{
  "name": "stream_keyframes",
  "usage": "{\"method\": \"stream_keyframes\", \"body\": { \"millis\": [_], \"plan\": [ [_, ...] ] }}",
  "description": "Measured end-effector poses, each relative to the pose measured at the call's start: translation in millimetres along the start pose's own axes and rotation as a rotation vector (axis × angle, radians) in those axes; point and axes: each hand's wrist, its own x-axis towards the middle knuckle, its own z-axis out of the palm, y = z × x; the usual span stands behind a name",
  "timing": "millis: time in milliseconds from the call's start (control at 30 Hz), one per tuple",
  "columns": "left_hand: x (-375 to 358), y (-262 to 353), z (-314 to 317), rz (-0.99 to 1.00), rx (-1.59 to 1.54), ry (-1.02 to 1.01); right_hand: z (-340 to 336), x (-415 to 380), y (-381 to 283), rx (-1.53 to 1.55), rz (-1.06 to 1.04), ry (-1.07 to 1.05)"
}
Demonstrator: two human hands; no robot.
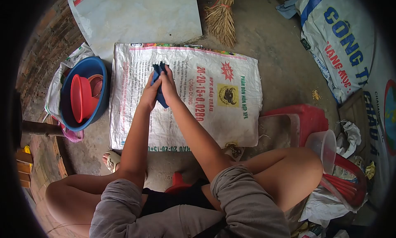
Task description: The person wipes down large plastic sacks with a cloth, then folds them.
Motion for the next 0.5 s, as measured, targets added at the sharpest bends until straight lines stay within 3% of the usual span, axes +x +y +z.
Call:
{"method": "stream_keyframes", "body": {
  "millis": [167, 233, 267, 300, 367, 400, 433, 500],
  "plan": [
    [-8.5, 11.7, -21.7, 0.102, -0.021, 0.194, -2.8, 4.0, -30.4, -0.312, -0.088, -0.062],
    [-10.9, 6.3, -22.6, 0.299, 0.196, 0.273, -28.4, 18.1, -23.5, -0.765, -0.268, 0.066],
    [-11.6, 1.9, -20.9, 0.317, 0.273, 0.233, -39.3, 21.3, -23.4, -0.849, -0.161, 0.142],
    [-6.9, -9.9, -29.1, 0.307, 0.398, 0.095, -49.1, 23.2, -21.1, -0.863, -0.134, 0.199],
    [-3.6, -25.2, -34.6, 0.225, 1.098, 0.103, -66.2, 27.4, -8.9, -0.954, -0.18, 0.311],
    [-10.1, -28.2, -26.9, -0.002, 1.316, 0.104, -74.0, 30.5, 1.1, -1.022, -0.216, 0.35],
    [-14.0, -30.0, -22.1, -0.035, 1.413, 0.059, -81.5, 34.6, 13.4, -1.09, -0.254, 0.385],
    [-15.3, -40.6, -20.7, -0.048, 1.503, 0.026, -85.0, 24.3, 25.5, -1.2, -0.068, 0.395]
  ]
}}
